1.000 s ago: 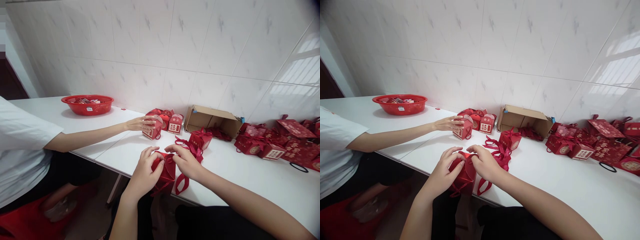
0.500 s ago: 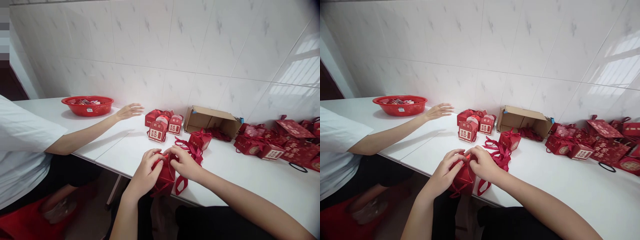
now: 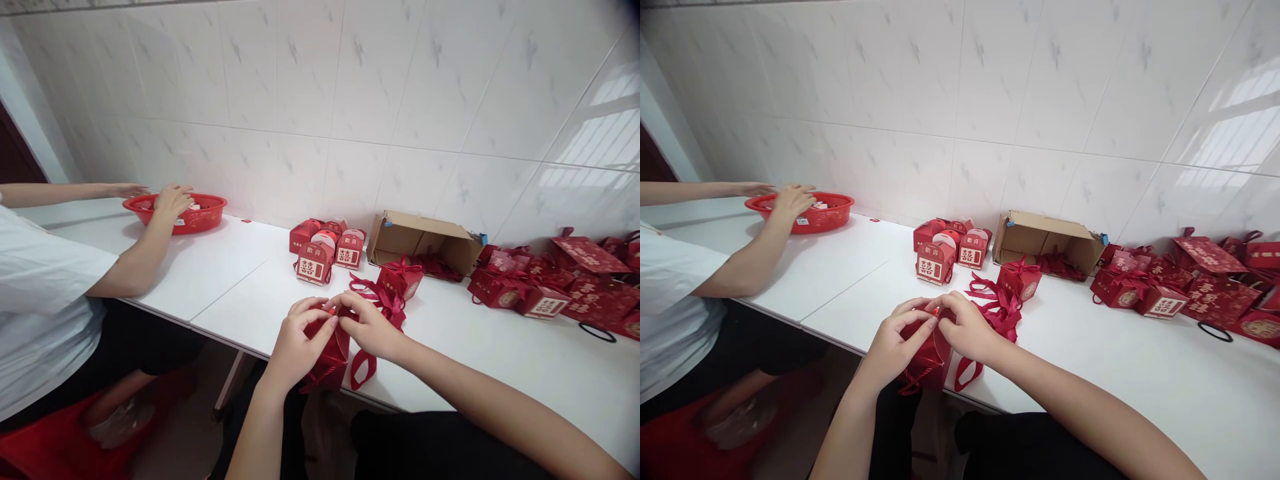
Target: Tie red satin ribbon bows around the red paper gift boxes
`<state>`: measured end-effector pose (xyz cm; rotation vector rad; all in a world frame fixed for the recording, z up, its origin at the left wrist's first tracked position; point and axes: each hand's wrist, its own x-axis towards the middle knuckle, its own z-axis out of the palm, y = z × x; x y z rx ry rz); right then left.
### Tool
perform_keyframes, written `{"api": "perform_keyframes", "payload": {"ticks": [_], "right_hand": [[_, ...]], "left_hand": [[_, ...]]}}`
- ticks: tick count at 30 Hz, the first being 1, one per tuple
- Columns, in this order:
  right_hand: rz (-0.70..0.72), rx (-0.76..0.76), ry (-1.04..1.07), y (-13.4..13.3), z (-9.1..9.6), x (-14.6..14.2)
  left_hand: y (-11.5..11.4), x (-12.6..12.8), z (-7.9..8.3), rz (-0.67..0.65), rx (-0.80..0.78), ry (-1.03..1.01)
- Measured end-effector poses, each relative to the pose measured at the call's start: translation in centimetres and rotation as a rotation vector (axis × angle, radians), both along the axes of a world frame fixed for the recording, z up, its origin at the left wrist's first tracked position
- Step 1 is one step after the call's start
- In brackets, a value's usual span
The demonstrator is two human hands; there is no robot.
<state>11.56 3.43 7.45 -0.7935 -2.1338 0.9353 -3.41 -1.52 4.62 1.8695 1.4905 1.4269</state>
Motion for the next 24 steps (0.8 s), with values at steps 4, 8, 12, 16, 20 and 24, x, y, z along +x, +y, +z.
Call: {"api": "perform_keyframes", "payload": {"ticks": [4, 8, 12, 16, 20, 24], "right_hand": [[0.001, 0.004, 0.006, 0.02, -0.07, 0.02], [0.002, 0.008, 0.000, 0.09, -0.03, 0.01], [-0.022, -0.009, -0.020, 0.11, 0.24, -0.07], [-0.040, -0.005, -0.067, 0.02, 0.56, -0.12], [-0.055, 0.022, -0.118, -0.18, 0.72, -0.19], [-0.058, 0.040, -0.102, -0.36, 0.71, -0.30]], "left_hand": [[0.10, -0.14, -0.12, -0.022, 0.004, -0.035], [0.20, -0.33, -0.27, -0.045, -0.001, -0.049], [0.24, -0.18, -0.34, -0.035, 0.001, -0.064], [0.06, 0.15, -0.13, -0.016, 0.017, -0.105], [-0.19, 0.28, 0.17, 0.002, -0.009, -0.218], [-0.35, 0.03, 0.30, 0.051, -0.041, -0.355]]}}
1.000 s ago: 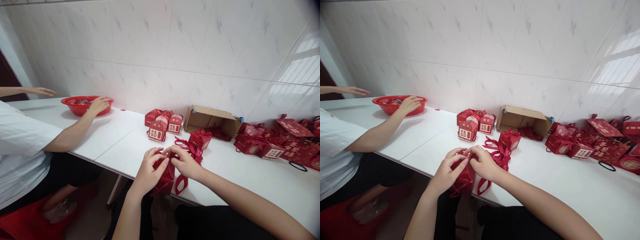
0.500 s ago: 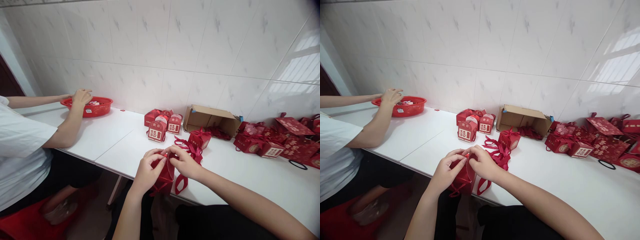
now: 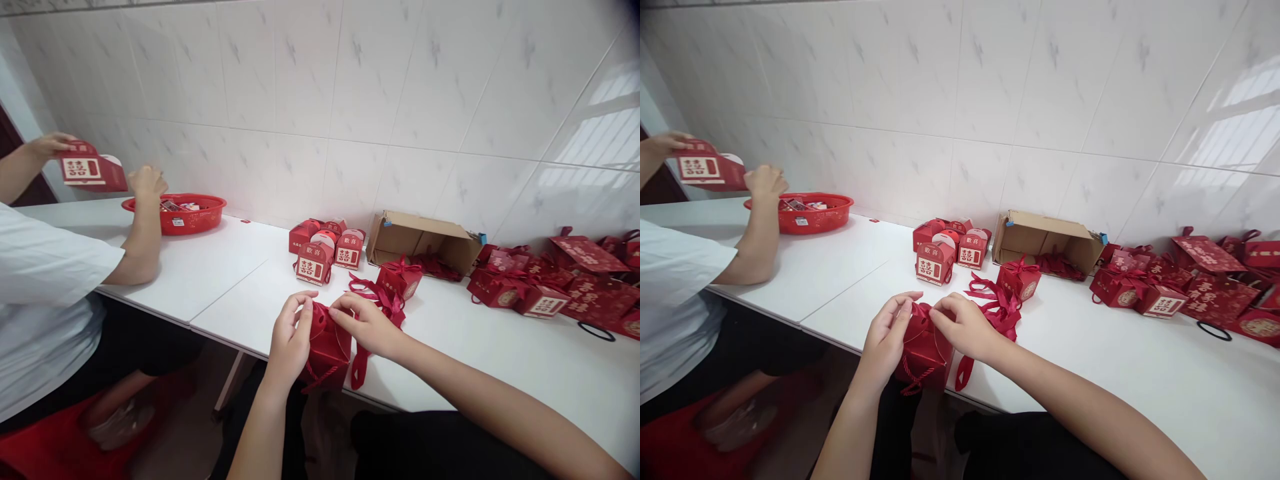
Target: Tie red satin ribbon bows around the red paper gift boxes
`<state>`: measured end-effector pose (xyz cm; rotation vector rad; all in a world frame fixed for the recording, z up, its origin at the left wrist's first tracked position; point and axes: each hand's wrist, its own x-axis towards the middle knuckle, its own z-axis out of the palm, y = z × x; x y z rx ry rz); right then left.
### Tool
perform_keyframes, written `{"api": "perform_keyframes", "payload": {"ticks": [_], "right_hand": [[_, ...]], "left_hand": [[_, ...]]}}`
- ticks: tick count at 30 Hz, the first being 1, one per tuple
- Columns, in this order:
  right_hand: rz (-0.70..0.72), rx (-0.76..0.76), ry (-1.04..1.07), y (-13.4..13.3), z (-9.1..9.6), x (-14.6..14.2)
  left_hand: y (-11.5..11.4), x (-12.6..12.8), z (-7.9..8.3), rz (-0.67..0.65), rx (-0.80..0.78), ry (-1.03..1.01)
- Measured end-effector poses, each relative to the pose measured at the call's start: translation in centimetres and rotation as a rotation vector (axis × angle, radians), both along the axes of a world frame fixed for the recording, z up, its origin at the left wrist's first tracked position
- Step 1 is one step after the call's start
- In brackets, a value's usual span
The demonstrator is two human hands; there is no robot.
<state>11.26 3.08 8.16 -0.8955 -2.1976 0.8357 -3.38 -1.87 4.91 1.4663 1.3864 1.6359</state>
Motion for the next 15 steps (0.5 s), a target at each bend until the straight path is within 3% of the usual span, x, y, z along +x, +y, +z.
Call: {"api": "perform_keyframes", "payload": {"ticks": [3, 9, 15], "right_hand": [[-0.015, 0.001, 0.097, 0.0, 0.2, 0.1], [-0.069, -0.066, 0.501, -0.6, 1.5, 0.9], [-0.019, -0.007, 0.742, -2.0, 2.5, 1.7]], "left_hand": [[-0.3, -0.7, 0.2, -0.010, 0.031, 0.057], [-1.4, -2.2, 0.8, -0.108, 0.025, 0.440], [-1.4, -1.8, 0.7, -0.052, -0.062, 0.352]]}}
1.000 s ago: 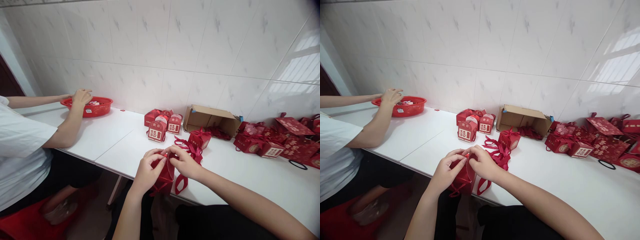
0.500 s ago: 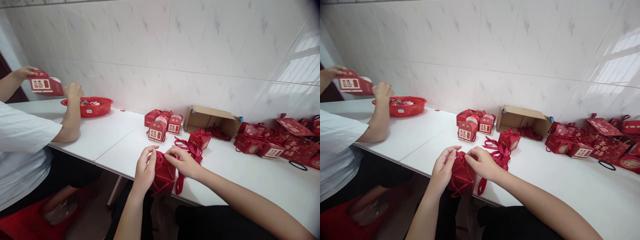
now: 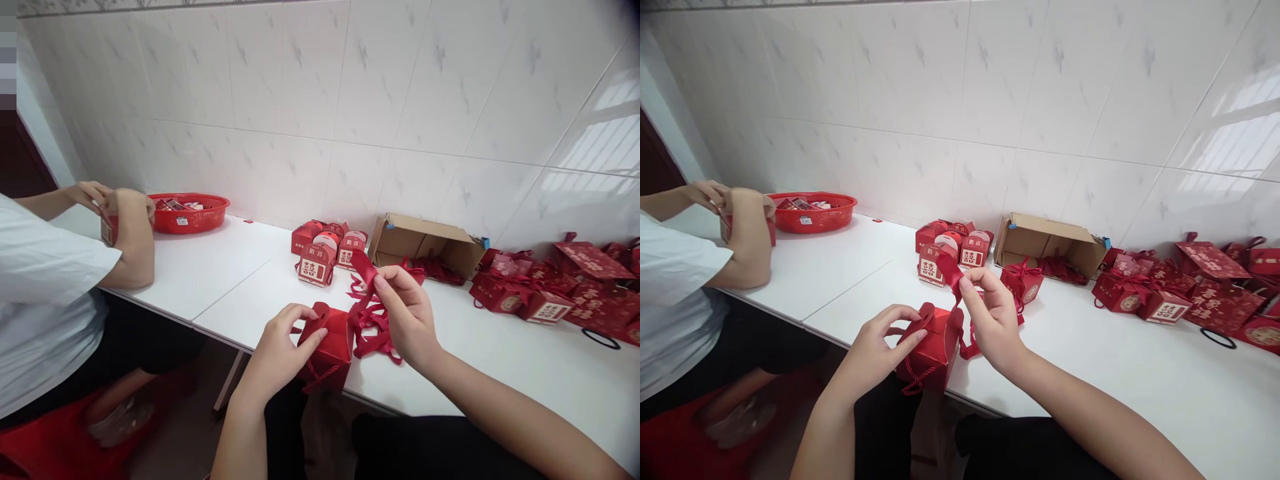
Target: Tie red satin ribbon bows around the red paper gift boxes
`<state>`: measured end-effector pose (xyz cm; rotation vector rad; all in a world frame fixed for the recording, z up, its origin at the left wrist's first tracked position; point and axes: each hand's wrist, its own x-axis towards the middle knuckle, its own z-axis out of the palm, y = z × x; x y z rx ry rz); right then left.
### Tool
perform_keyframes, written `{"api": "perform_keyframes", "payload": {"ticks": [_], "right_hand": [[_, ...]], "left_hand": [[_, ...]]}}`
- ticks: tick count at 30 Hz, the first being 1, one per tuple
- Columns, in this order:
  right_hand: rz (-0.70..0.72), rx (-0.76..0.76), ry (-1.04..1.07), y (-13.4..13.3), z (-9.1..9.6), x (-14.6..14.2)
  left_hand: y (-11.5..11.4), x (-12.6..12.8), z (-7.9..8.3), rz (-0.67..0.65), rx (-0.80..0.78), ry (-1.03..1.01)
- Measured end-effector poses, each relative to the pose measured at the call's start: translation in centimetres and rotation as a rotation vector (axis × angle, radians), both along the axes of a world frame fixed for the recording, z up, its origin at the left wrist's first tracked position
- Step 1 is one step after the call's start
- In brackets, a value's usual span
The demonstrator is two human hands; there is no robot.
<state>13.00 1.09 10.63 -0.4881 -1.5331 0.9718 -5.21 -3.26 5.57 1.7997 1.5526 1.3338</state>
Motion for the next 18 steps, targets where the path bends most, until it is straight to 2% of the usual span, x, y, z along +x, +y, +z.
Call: {"api": "perform_keyframes", "payload": {"ticks": [3, 8, 13, 18], "right_hand": [[-0.001, 0.017, -0.008, 0.0, 0.0, 0.1], [-0.061, -0.042, -0.271, 1.2, -0.5, -0.5], [-0.042, -0.227, -0.460, 2.1, -1.8, -1.4], [-0.026, -0.246, -0.542, 2.3, -2.6, -1.8]], "left_hand": [[0.3, 0.1, 0.0, 0.071, -0.036, -0.149], [0.8, -0.4, -0.3, 0.197, -0.092, -0.287], [0.9, -0.5, -0.5, 0.147, -0.162, -0.369], [0.6, 0.3, 0.1, 0.087, -0.209, -0.384]]}}
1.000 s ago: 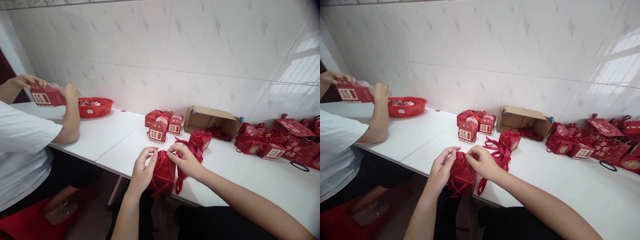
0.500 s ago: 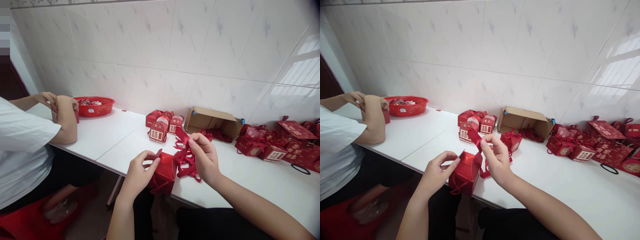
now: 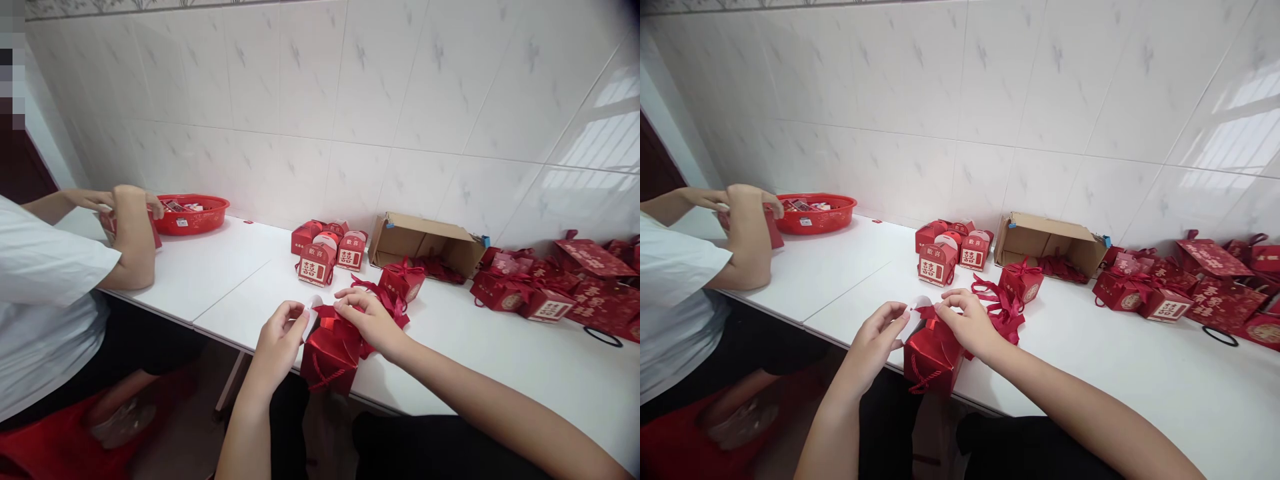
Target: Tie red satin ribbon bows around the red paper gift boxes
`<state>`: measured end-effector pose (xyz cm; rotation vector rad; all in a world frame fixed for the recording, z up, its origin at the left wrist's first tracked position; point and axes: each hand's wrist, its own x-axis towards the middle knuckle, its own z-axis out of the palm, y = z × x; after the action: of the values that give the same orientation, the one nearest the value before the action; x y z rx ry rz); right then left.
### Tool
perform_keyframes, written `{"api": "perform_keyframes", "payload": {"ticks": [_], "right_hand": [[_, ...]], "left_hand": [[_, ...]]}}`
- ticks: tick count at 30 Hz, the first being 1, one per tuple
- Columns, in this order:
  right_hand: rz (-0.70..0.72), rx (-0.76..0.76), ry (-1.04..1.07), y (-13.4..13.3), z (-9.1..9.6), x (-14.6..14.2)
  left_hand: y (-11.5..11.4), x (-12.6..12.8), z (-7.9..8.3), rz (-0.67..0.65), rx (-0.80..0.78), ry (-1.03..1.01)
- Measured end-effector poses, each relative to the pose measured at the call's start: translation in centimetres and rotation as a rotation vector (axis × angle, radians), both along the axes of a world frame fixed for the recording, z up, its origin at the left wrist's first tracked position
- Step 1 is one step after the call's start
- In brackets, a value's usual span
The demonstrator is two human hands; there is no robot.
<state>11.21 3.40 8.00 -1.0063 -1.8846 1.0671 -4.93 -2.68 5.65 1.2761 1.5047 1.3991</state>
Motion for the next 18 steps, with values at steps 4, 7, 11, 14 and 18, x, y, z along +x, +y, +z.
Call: {"api": "perform_keyframes", "payload": {"ticks": [4, 7, 11, 14, 18], "right_hand": [[0.007, 0.001, 0.014, 0.03, 0.10, -0.06], [0.011, -0.004, 0.030, 0.08, 0.15, -0.07], [0.030, 0.019, 0.040, 0.00, 0.13, -0.13], [0.047, 0.018, 0.024, -0.18, 0.24, -0.19], [0.044, 0.043, -0.045, -0.37, 0.42, -0.21]], "left_hand": [[-0.23, 0.35, 0.20, -0.024, 0.017, 0.030], [-0.27, 0.54, 0.24, -0.037, 0.024, 0.041], [-0.33, 0.76, 0.44, -0.044, 0.025, 0.049], [-0.55, 0.87, 0.57, -0.051, 0.028, 0.061], [-0.81, 1.06, 0.54, -0.080, 0.036, 0.060]]}}
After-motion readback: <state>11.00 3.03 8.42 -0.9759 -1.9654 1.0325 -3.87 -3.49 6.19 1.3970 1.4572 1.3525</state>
